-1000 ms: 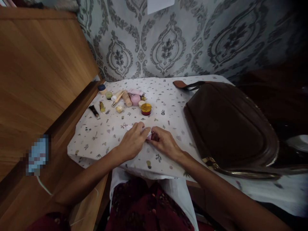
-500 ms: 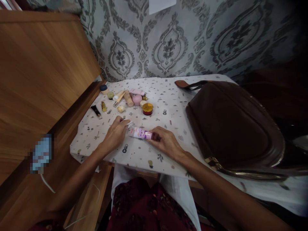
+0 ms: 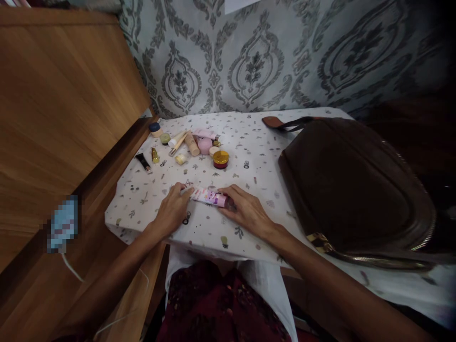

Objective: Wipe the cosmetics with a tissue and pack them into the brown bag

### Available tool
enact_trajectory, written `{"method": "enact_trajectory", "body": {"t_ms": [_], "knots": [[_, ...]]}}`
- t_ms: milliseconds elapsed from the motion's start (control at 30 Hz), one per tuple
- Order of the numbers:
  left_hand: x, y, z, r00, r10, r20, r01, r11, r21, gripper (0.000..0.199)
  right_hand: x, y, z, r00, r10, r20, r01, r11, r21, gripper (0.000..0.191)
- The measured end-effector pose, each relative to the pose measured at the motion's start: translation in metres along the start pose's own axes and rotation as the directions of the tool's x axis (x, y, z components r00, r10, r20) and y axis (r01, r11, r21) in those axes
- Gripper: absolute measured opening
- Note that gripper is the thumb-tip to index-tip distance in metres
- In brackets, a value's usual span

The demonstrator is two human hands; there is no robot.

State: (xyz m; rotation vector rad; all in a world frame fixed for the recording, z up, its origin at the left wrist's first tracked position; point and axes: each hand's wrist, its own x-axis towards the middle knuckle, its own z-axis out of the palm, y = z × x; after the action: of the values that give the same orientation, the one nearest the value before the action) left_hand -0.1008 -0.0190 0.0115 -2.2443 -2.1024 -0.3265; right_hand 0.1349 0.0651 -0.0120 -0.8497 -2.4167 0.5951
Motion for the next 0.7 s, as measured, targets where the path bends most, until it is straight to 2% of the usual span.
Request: {"method": "enact_trajectory", "body": {"t_ms": [67,167,267,333,433,567,633,700], "knots": [[-0.001,0.004,0.0,0.998,0.018,-0.062,-0.023,0.997,-0.079,0.036,0.0,0.001,0.001,1.0,-0.03,-0.004,0.03,0.999,0.031,0.028],[-0.006,0.026,0.005,0.976,0.088,-0.198,-0.124,0.976,-0.177,0.04,-0.001,0.001,0.002,0.999,-0.026,-0.028,0.028,0.997,0.075,0.015],[-0.011,0.045,0.016,0.948,0.204,-0.243,-0.242,0.96,-0.141,0.045,-0.001,0.0,0.001,0.999,-0.007,-0.052,0.012,0.996,0.092,0.007],[-0.012,0.047,0.023,0.938,0.25,-0.241,-0.272,0.96,-0.064,0.049,0.0,-0.001,-0.001,0.998,0.017,-0.063,-0.009,0.991,0.131,0.007],[-0.007,0.033,0.026,0.939,0.214,-0.269,-0.209,0.977,0.048,0.05,0.001,-0.003,-0.003,0.995,0.079,-0.058,-0.064,0.972,0.227,0.012],[0.007,0.008,0.014,0.965,0.068,-0.254,-0.053,0.996,0.065,0.047,0.003,-0.005,-0.006,0.989,0.133,-0.062,-0.111,0.954,0.28,0.016],[0.012,0.002,0.006,0.97,0.0,-0.244,0.013,0.999,0.05,0.045,0.004,-0.005,-0.006,0.985,0.145,-0.089,-0.115,0.953,0.28,0.018],[0.014,0.005,0.001,0.964,-0.027,-0.263,0.036,0.999,0.028,0.043,0.005,-0.004,-0.005,0.983,0.15,-0.107,-0.114,0.951,0.287,0.02]]}}
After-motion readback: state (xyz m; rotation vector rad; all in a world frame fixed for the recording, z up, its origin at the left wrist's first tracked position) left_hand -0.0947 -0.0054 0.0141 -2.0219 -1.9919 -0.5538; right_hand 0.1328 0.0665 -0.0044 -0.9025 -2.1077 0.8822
